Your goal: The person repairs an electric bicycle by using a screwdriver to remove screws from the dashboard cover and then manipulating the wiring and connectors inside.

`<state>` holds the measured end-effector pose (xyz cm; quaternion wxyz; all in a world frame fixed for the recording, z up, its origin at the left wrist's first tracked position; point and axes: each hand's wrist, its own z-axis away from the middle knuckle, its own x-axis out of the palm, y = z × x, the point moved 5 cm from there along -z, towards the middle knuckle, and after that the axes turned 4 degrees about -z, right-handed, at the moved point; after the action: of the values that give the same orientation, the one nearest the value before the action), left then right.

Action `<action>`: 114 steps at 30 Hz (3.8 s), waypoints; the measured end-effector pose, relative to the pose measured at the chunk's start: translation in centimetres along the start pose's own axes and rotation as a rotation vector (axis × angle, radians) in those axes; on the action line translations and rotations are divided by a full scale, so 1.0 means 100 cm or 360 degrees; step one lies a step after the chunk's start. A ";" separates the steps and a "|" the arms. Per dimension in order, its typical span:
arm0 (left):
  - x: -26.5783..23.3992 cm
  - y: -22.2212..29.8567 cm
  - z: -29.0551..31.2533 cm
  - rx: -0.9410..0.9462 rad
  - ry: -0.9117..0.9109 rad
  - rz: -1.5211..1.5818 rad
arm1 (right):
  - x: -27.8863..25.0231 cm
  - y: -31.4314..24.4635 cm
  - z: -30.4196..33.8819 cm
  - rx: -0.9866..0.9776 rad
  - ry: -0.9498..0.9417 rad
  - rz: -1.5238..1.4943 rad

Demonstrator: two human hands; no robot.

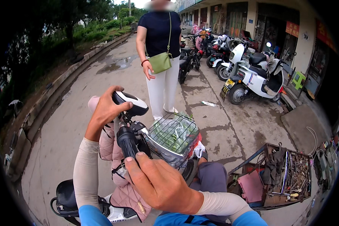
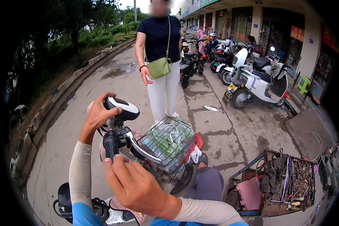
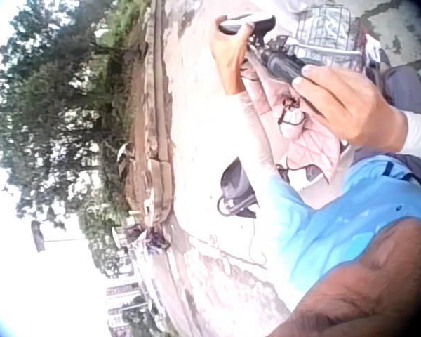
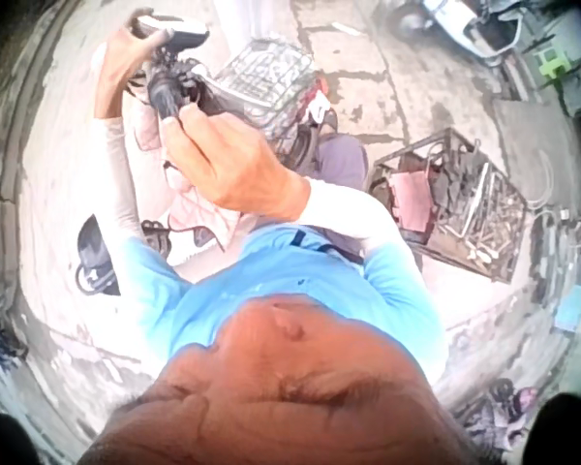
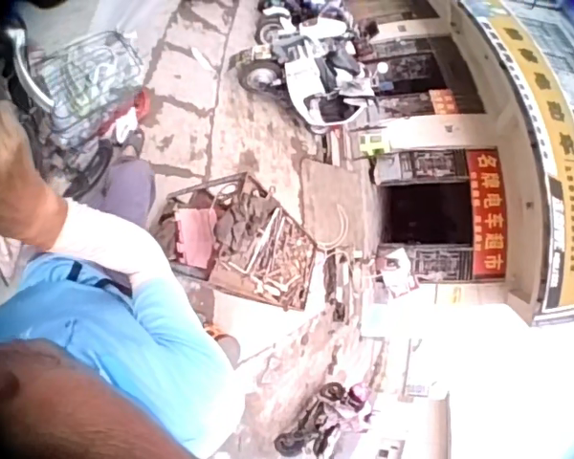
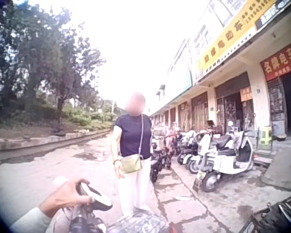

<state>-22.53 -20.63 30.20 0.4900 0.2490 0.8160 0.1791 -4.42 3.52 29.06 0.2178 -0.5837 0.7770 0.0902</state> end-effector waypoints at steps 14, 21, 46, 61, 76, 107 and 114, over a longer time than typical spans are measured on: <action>0.041 0.081 0.004 0.0645 -0.0577 -0.0268 | 0.020 -0.055 0.002 -0.0177 0.0126 0.0046; 0.052 0.091 0.018 0.0746 -0.1031 -0.0352 | 0.013 -0.070 -0.003 -0.0401 0.0012 -0.0211; 0.032 0.096 0.057 0.0998 -0.1185 -0.0361 | -0.017 0.059 0.044 0.0274 0.0140 -0.0789; 0.025 0.070 0.058 0.0978 -0.1173 -0.0112 | 0.007 0.223 0.236 0.1643 -0.0298 0.0213; 0.032 0.112 0.110 0.1183 -0.1457 -0.0646 | -0.044 0.078 0.219 0.1752 -0.0683 0.0589; 0.007 0.084 0.202 0.0516 -0.0632 -0.0920 | 0.121 0.110 0.081 0.1183 -0.0798 -0.1560; 0.012 0.089 0.233 0.0141 -0.0680 -0.0289 | 0.118 0.105 0.089 0.1268 -0.0648 -0.1621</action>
<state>-0.27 -11.59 23.48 0.6542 0.2281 0.7199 0.0417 -14.94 -0.05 14.70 0.5735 -0.7235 0.3226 -0.2087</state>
